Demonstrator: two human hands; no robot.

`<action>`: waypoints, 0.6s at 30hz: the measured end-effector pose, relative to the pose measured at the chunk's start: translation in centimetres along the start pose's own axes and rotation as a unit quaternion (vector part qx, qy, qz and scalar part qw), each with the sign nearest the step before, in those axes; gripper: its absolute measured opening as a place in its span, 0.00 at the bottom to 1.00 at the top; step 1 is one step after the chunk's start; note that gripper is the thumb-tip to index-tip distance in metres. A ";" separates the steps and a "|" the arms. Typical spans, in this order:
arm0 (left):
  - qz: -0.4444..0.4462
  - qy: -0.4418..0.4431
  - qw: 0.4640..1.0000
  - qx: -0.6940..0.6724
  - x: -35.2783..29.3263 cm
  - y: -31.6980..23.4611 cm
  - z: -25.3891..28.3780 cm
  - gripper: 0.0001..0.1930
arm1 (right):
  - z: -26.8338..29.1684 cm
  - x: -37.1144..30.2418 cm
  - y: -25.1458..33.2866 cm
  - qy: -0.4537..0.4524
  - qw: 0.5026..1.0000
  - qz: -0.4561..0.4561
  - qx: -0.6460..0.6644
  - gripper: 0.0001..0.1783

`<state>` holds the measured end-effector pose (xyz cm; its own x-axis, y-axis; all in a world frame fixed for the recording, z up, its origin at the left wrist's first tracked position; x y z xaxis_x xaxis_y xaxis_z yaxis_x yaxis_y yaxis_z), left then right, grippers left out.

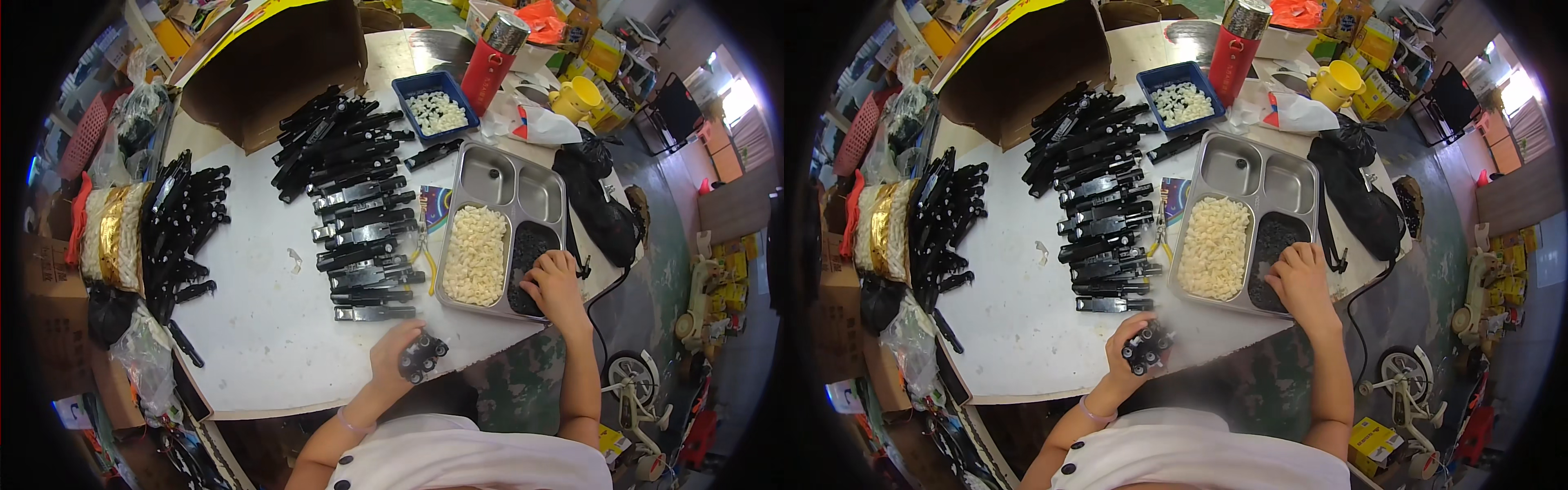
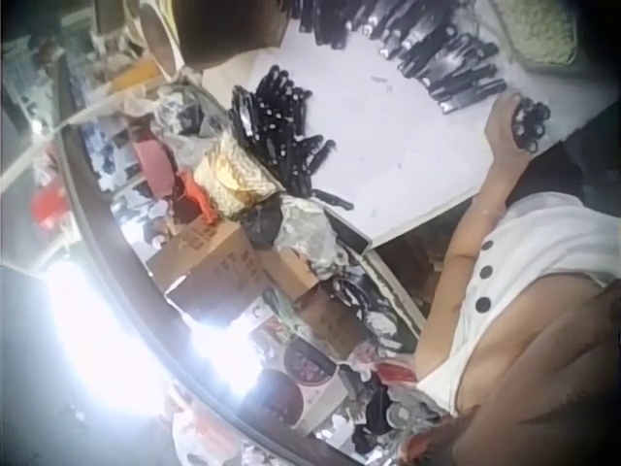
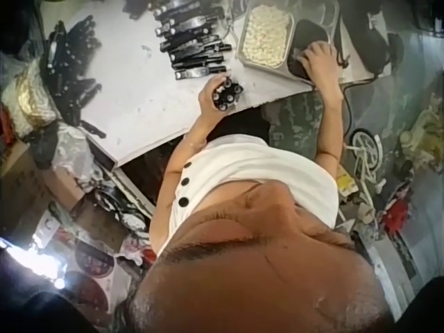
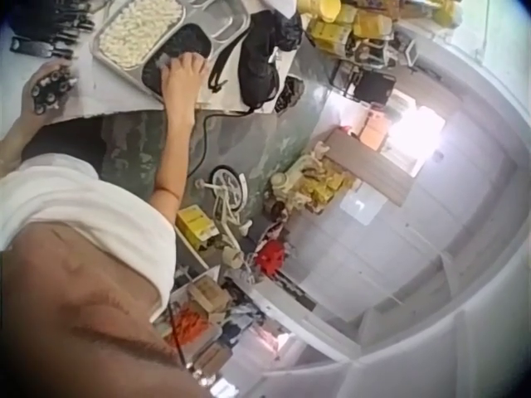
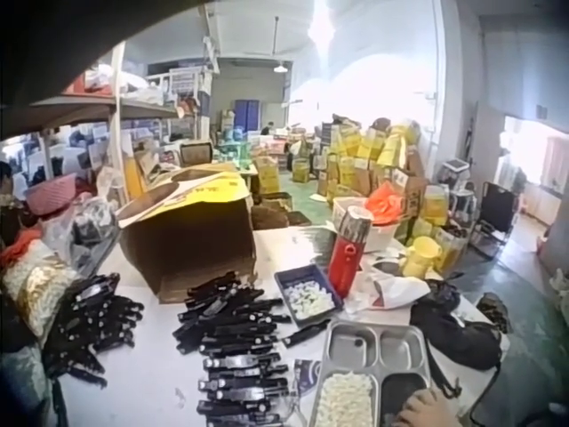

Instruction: Assembling small black plastic components by hand at a workbench.

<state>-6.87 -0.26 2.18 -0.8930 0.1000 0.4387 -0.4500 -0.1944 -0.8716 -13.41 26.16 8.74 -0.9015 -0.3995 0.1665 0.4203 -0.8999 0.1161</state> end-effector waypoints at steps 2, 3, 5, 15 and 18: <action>0.000 0.003 1.000 -0.003 0.1 -0.1 0.0 0.34 | -0.3 0.0 -0.1 0.008 1.000 0.001 -0.004 0.08; 0.004 0.004 1.000 -0.004 0.1 -0.1 0.0 0.34 | -0.4 0.0 -0.1 0.017 1.000 0.004 -0.009 0.07; 0.007 0.004 1.000 -0.005 0.1 0.0 0.0 0.34 | -0.7 0.0 -0.3 0.031 0.999 0.007 -0.011 0.07; 0.005 0.006 1.000 0.012 0.2 -0.4 0.5 0.34 | -1.2 1.2 0.0 0.019 0.997 0.044 -0.056 0.08; 0.016 0.020 1.000 0.004 0.0 -0.3 0.2 0.34 | 1.1 1.7 1.4 -0.046 0.998 0.025 -0.027 0.08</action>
<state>-6.79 -0.39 2.48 -0.9060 0.1331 0.4018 -0.4218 -0.2066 -0.8828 -14.30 24.44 10.28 -0.8648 -0.4291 0.2608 0.4565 -0.8882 0.0523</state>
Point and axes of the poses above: each hand's wrist, its own x-axis towards the middle knuckle, its own z-axis out of the back of the hand, y = z × x, the point moved 5 cm from there along x, towards the middle knuckle, and after that the axes turned 5 degrees about z, right-handed, at the moved point
